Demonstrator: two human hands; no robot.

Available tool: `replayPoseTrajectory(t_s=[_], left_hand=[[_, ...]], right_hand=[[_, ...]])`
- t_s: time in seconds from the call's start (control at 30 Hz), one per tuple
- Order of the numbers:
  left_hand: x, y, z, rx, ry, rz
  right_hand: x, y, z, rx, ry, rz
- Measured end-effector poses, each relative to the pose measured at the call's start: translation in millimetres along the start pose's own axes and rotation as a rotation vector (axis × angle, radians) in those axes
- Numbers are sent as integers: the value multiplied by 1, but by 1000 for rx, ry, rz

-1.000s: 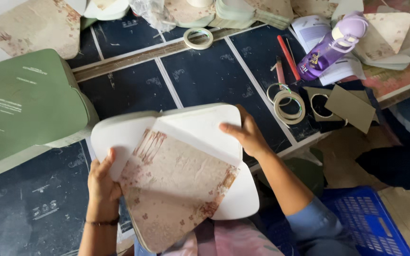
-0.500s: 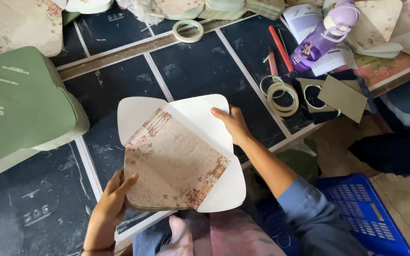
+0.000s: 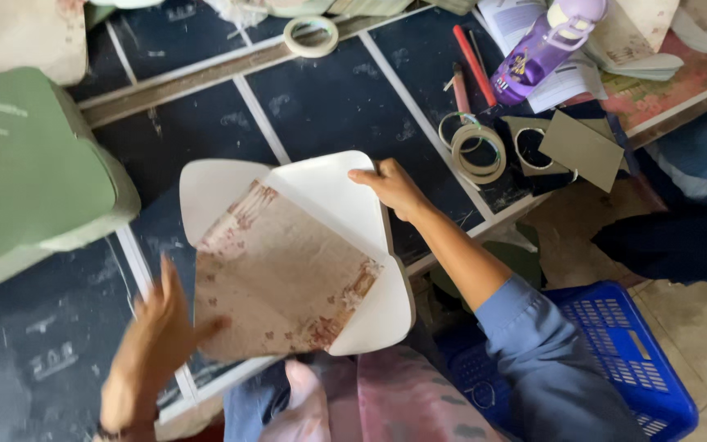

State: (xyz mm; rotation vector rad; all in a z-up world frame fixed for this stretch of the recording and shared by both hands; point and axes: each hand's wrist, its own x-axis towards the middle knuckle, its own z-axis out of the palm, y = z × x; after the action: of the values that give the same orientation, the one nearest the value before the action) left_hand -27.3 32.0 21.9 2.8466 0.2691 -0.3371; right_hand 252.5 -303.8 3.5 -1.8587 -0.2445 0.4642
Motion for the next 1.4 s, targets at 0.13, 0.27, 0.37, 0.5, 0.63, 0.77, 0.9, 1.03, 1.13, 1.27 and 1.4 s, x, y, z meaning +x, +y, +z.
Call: replayPoseTrajectory(t_s=[0.13,0.27,0.37,0.5,0.63,0.77,0.9,1.03,1.13,1.27,1.4], left_hand=[[37,110,-101,-366,35,313],[107,166,-35,123,333,347],[125,168,19,108,401,263],[112,161,31,10,275,216],[114,161,24,34,235,206],[116,158,23,3,223,222],[98,148,19,2,186,207],[95,143,28,17,158,155],[94,143,30,0,159,149],[98,142,26,20,206,187],[88,137,30,28,183,163]], right_hand=[[-6,-5,4,-129,1,-46],[-10,-3,19,-375,144,-299],[-18,-2,23,-664,218,-386],[-19,-5,28,-704,183,-251],[2,-15,16,132,135,327],[10,-17,14,-22,145,162],[-4,-13,38,-775,243,-93],[-16,-21,32,-831,220,-293],[-12,-2,15,-251,176,-166],[-1,15,12,111,110,248],[-20,-1,20,-606,152,-35]])
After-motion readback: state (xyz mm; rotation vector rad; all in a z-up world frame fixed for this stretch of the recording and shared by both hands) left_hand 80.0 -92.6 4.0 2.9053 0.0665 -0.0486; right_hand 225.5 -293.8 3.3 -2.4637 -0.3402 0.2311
